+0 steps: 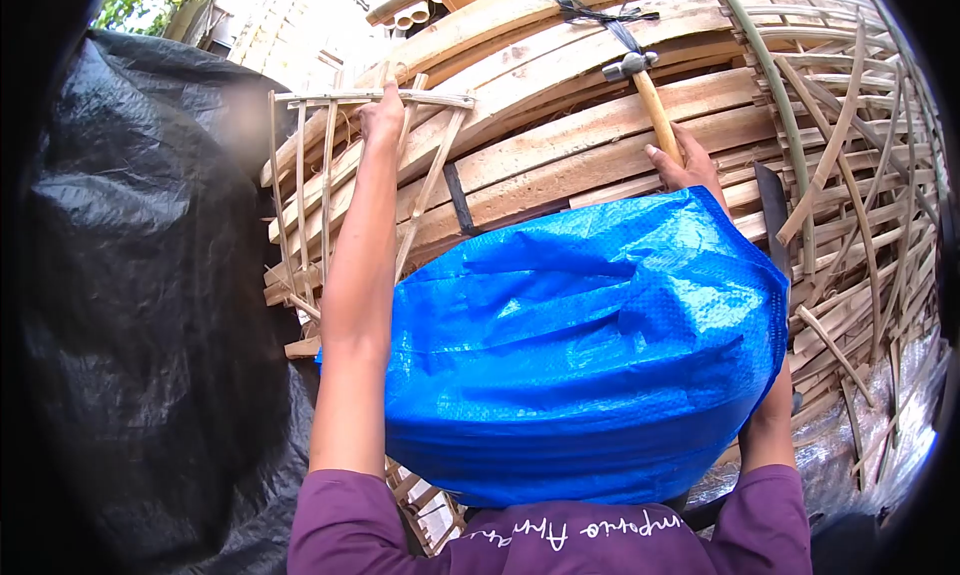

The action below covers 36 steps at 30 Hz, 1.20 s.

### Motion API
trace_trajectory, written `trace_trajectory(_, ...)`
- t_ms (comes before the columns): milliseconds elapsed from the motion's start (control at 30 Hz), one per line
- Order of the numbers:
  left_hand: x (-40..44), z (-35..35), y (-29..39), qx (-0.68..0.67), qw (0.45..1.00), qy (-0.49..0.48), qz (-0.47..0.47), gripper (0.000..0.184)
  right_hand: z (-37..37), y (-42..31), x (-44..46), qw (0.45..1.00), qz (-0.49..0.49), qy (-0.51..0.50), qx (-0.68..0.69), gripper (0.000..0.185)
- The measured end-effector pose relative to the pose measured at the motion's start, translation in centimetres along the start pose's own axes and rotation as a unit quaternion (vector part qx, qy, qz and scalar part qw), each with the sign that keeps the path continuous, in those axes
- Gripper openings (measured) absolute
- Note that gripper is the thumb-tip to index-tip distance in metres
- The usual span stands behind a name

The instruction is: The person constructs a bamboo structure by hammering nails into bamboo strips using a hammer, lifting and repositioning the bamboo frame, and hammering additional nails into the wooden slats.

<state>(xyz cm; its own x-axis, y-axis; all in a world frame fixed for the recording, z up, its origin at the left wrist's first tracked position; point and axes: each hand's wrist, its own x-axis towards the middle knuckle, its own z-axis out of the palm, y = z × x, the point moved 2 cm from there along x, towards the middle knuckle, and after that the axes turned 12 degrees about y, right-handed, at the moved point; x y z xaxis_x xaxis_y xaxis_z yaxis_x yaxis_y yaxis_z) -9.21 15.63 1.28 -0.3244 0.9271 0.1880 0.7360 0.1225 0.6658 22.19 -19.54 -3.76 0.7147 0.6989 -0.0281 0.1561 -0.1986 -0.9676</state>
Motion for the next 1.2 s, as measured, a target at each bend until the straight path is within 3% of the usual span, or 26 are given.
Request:
trace_trajectory(33,0.6,1.0,0.0,-0.001,1.000,-0.001,0.001,0.070,0.0,0.3,0.1,1.000,-0.001,0.005,0.003,0.057)
trace_trajectory(133,2.1,3.5,-0.6,-0.292,0.952,-0.068,-0.062,0.067,0.1,0.0,-0.1,1.000,0.012,0.003,0.017,0.056)
trace_trajectory(233,2.3,4.9,-0.4,-0.558,0.811,-0.128,-0.121,0.066,0.0,0.1,0.0,1.000,0.013,0.000,0.024,0.056)
trace_trajectory(267,2.3,5.2,-0.1,-0.559,0.810,-0.129,-0.121,0.066,0.0,0.1,0.0,1.000,0.006,0.002,0.028,0.055)
trace_trajectory(433,-3.4,-0.6,5.9,-0.476,0.857,0.045,-0.190,0.042,0.0,0.2,0.2,1.000,-0.013,0.009,0.013,0.055)
trace_trajectory(533,-4.5,-5.2,10.5,-0.434,0.890,0.091,-0.106,0.035,0.0,0.3,0.2,0.999,-0.029,0.014,0.009,0.055)
trace_trajectory(633,-4.0,-8.3,14.9,-0.358,0.932,0.043,-0.029,0.026,0.0,0.0,0.1,0.999,-0.014,0.005,0.028,0.053)
trace_trajectory(700,-5.1,-10.3,16.3,-0.396,0.917,-0.050,-0.001,0.022,-0.1,-0.3,-0.2,0.999,-0.021,0.008,0.028,0.053)
trace_trajectory(867,-5.7,-14.6,15.1,-0.393,0.904,-0.164,-0.028,0.023,-0.3,-0.8,-0.5,0.999,-0.017,0.014,0.041,0.053)
trace_trajectory(933,-6.5,-17.5,14.8,-0.345,0.927,-0.148,0.006,0.027,-0.1,-0.8,-0.2,0.998,-0.058,0.027,0.015,0.054)
trace_trajectory(1000,-7.0,-20.6,14.5,-0.389,0.902,-0.184,0.022,0.022,-0.3,-0.9,-0.6,0.998,-0.050,-0.002,0.028,0.055)
trace_trajectory(1067,-8.3,-24.1,14.8,-0.379,0.916,-0.126,0.039,0.016,-0.2,-0.7,-0.5,0.997,-0.076,0.013,0.025,0.054)
trace_trajectory(1200,-8.1,-30.5,13.7,-0.418,0.882,-0.217,0.016,0.013,0.1,0.0,-0.5,0.992,-0.116,0.018,0.049,0.051)
